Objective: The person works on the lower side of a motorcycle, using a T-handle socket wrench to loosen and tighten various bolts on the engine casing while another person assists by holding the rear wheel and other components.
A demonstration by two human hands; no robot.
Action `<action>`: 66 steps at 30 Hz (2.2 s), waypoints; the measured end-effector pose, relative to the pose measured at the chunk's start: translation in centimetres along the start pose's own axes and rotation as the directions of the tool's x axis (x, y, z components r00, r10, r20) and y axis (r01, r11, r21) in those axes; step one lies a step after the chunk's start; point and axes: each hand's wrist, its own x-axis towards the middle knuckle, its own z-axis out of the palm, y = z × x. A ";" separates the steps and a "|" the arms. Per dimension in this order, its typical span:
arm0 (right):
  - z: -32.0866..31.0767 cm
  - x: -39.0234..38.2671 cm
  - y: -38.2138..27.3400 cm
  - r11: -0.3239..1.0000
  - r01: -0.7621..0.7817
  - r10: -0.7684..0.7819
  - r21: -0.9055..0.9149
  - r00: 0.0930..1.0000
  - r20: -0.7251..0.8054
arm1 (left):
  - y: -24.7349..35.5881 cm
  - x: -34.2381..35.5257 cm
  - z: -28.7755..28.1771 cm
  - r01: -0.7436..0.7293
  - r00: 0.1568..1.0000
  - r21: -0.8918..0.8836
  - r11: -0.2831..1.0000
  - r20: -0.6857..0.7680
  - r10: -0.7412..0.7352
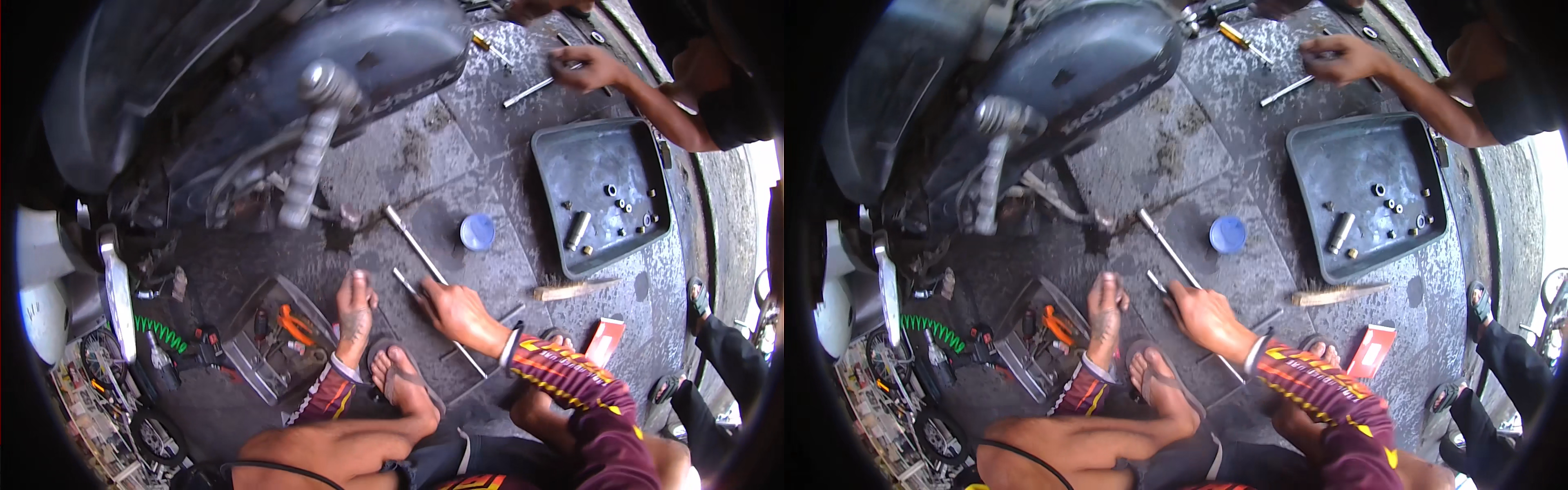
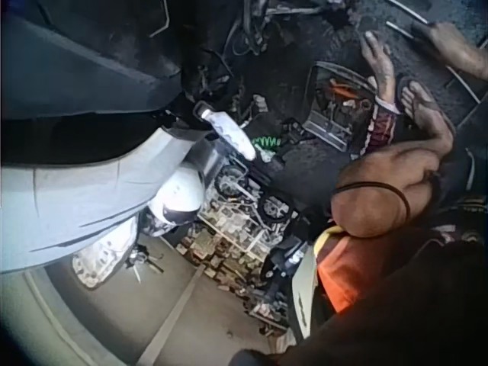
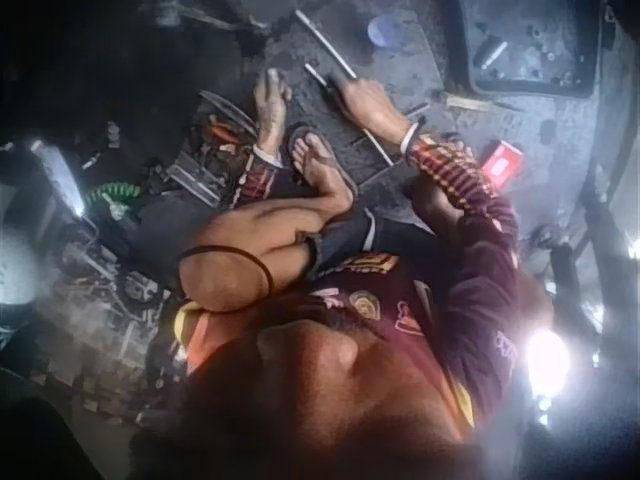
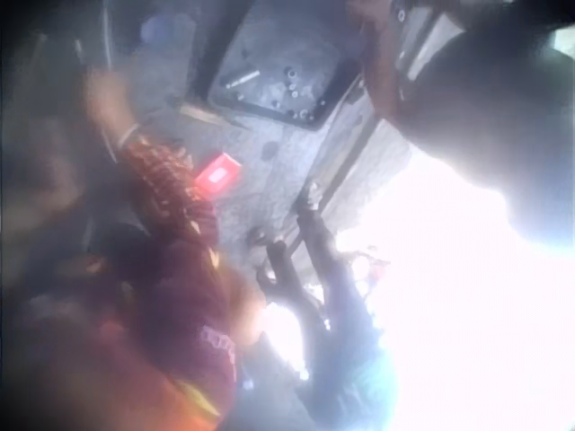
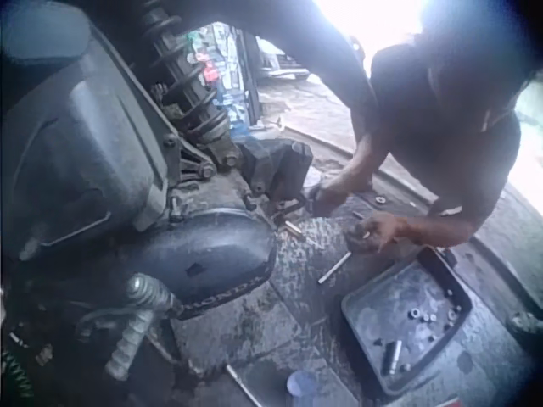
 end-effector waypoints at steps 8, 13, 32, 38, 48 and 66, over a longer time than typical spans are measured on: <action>1.0 -10.0 2.1 0.861 0.080 0.175 -0.502 0.881 0.439 | -4.1 -6.0 0.6 -0.096 0.927 0.745 0.660 0.308 -0.213; 0.6 -10.3 1.5 0.890 0.020 0.166 -0.456 0.916 0.366 | -1.5 -6.2 3.0 -0.078 0.891 0.836 0.542 0.302 -0.338; -6.9 -2.8 -7.9 0.925 0.046 0.114 0.376 0.913 -0.391 | 12.4 0.5 10.0 0.089 0.880 -0.087 0.992 0.474 -0.037; -6.6 -2.4 -7.8 0.924 0.030 0.132 0.380 0.910 -0.393 | 12.5 1.1 9.5 0.096 0.865 -0.061 0.994 0.500 -0.053; -6.8 -8.4 -5.6 0.978 0.081 0.044 0.193 0.823 -0.566 | 13.5 1.3 10.2 0.171 0.841 -0.182 0.968 0.539 -0.047; -4.2 -12.5 -9.8 0.886 -0.321 0.423 0.335 0.854 -0.303 | 9.9 -4.3 8.8 0.406 0.535 -0.040 0.913 0.820 -0.202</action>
